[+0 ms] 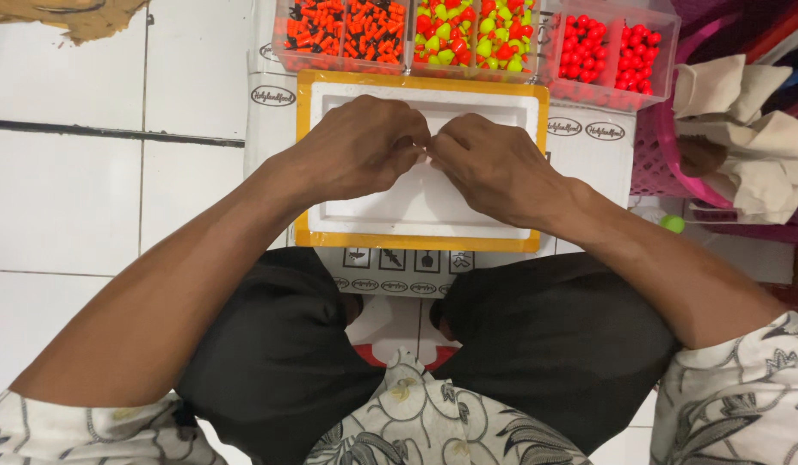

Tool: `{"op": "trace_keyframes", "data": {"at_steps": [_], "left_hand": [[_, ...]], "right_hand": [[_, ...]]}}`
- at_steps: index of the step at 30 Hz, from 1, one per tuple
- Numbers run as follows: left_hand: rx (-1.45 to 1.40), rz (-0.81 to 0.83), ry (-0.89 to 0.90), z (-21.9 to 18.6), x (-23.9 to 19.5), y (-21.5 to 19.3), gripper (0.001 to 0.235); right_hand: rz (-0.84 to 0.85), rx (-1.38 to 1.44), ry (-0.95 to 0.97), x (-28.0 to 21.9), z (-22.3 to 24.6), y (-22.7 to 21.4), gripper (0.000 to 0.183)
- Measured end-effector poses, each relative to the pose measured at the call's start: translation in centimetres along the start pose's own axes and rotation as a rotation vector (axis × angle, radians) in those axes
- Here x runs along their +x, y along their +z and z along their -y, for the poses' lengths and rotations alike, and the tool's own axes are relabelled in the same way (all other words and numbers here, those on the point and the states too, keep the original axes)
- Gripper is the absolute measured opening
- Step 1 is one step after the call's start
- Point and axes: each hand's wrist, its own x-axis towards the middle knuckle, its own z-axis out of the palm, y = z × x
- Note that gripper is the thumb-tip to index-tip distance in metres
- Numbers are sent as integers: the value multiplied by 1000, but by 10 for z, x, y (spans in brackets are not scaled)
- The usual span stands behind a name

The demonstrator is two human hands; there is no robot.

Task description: The person sits on the floor and assembles small fishing lures by hand. They pick up red plastic beads and black hooks from a white tray, attach the beads to the hooks, and place the completed lures into a clear plastic container.

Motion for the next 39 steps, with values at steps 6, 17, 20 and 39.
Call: {"op": "trace_keyframes", "data": {"at_steps": [6, 17, 20, 39], "left_hand": [[-81, -79, 70, 2, 0, 0, 13], [-176, -157, 67, -6, -2, -5, 14], [-155, -161, 57, -9, -2, -6, 13], [-255, -171, 94, -16, -3, -4, 15]], "right_hand": [[-135, 346, 8, 7, 2, -11, 10], [-305, 582, 30, 9, 0, -18, 14], [-283, 665, 85, 4, 1, -18, 15], [-307, 770, 240, -4, -16, -32, 13]]}}
